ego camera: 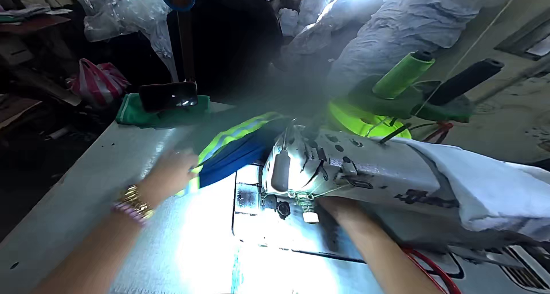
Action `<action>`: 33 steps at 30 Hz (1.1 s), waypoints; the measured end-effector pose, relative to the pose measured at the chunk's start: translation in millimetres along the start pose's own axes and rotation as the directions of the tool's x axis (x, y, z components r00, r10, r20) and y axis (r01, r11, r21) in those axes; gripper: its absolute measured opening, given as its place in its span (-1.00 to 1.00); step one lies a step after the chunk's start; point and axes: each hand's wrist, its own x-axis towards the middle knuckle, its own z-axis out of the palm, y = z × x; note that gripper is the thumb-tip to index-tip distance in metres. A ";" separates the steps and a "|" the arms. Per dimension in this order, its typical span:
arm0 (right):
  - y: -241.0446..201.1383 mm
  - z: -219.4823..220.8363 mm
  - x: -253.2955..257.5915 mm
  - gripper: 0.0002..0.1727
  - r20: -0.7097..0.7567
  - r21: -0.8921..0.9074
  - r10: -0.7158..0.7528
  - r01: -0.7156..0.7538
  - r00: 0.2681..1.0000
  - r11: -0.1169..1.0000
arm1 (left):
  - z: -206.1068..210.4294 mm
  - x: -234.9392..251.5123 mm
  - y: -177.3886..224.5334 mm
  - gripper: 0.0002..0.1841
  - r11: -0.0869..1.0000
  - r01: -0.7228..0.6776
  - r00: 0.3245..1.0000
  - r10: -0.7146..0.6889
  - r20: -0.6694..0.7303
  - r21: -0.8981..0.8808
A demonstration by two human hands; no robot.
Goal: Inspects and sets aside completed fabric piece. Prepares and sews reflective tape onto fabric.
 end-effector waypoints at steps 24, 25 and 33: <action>-52.5 108.6 -200.2 -0.39 -0.533 0.110 -0.484 0.624 0.694 0.774 | 59.0 -177.2 57.3 -0.50 0.995 0.097 0.973 -0.098 -0.208 -0.016; -39.9 108.9 -199.7 -0.42 -0.533 0.083 -0.485 0.613 0.694 0.786 | 57.6 -182.6 27.3 -0.47 0.987 0.159 0.971 -0.158 -0.181 -0.006; -43.3 94.2 -222.7 -0.44 -0.604 0.053 -0.449 0.596 0.658 0.802 | 64.0 -240.4 -64.6 -0.59 0.985 0.148 0.913 -0.169 -0.372 -0.087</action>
